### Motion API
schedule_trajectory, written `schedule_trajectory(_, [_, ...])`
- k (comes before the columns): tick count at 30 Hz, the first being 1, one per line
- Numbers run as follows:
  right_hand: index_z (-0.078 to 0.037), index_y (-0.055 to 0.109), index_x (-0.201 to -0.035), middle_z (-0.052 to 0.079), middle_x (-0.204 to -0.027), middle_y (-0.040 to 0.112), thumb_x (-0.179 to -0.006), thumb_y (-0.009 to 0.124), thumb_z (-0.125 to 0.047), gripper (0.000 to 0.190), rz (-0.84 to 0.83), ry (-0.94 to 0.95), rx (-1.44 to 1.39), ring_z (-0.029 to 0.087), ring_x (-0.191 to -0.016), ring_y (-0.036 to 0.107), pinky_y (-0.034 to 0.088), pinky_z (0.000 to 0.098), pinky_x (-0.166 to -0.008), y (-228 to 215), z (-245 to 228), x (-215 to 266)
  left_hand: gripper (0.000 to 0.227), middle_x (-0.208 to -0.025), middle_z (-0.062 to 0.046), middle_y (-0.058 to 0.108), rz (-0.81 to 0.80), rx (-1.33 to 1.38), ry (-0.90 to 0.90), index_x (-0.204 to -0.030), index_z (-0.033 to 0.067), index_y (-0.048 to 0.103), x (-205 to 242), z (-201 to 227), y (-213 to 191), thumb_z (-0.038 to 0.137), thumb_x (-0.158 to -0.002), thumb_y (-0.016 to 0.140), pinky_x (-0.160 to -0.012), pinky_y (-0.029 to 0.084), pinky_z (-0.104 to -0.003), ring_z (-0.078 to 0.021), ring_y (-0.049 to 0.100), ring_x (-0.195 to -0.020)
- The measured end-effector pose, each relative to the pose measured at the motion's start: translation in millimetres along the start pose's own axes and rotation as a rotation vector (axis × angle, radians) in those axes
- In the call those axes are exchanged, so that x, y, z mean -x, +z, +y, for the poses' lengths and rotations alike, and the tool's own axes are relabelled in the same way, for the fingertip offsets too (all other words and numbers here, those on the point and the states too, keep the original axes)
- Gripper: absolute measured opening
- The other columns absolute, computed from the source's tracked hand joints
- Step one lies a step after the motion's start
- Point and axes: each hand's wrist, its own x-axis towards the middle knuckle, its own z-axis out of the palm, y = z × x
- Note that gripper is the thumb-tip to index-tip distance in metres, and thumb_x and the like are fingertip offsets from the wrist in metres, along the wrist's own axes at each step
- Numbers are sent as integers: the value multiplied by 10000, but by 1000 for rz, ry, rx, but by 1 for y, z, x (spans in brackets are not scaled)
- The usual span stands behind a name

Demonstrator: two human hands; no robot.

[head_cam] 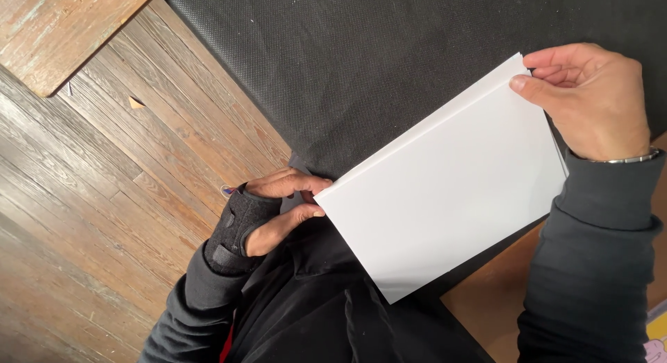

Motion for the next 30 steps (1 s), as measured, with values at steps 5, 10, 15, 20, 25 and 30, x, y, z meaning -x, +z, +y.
schedule_trajectory(5, [0, 710, -1151, 102, -981, 710, -941, 780, -114, 249, -31, 23, -40, 126, -852, 674, 561, 246, -778, 0, 3, -1, 276, -1065, -67, 765, 3, 1, -16, -1210, 73, 716, -1, 6, -1, 149, -945, 713, -853, 618, -327, -176, 737, -948])
schedule_trajectory(10, [-9, 713, -1164, 91, -978, 705, -938, 780, -109, 255, -32, 45, -48, 111, -835, 655, 554, 236, -766, 0, 3, -1, 284, -1047, -65, 765, -8, -23, -21, -1214, 71, 718, -2, 5, -2, 148, -941, 709, -845, 619, -324, -173, 734, -928])
schedule_trajectory(15, [-12, 710, -1162, 75, -974, 700, -939, 777, -100, 249, -37, 40, -72, 101, -838, 651, 550, 227, -766, 1, 3, -1, 292, -1032, -62, 757, -25, -25, -62, -1218, 72, 718, 0, 3, 0, 148, -937, 712, -834, 622, -320, -171, 735, -916])
schedule_trajectory(20, [-5, 708, -1162, 75, -972, 687, -934, 783, -83, 253, -28, 10, -41, 103, -831, 634, 540, 230, -758, 3, 3, -2, 316, -1067, -70, 741, -11, -11, 10, -1248, 69, 697, 2, 1, 0, 130, -939, 716, -845, 623, -320, -173, 731, -940])
schedule_trajectory(25, [-17, 719, -1169, 70, -985, 684, -945, 790, -88, 246, -25, -3, -18, 100, -826, 621, 534, 228, -757, 4, 4, -1, 301, -1080, -70, 749, -17, -22, 15, -1252, 71, 700, 2, 1, -1, 98, -953, 686, -864, 622, -332, -181, 730, -962])
schedule_trajectory(30, [-27, 725, -1170, 54, -986, 680, -936, 795, -89, 252, -20, -11, -42, 91, -828, 606, 526, 224, -759, 5, 2, -2, 326, -1082, -73, 754, -25, -68, 33, -1263, 65, 694, 4, 0, -3, 64, -939, 661, -873, 615, -337, -183, 727, -979])
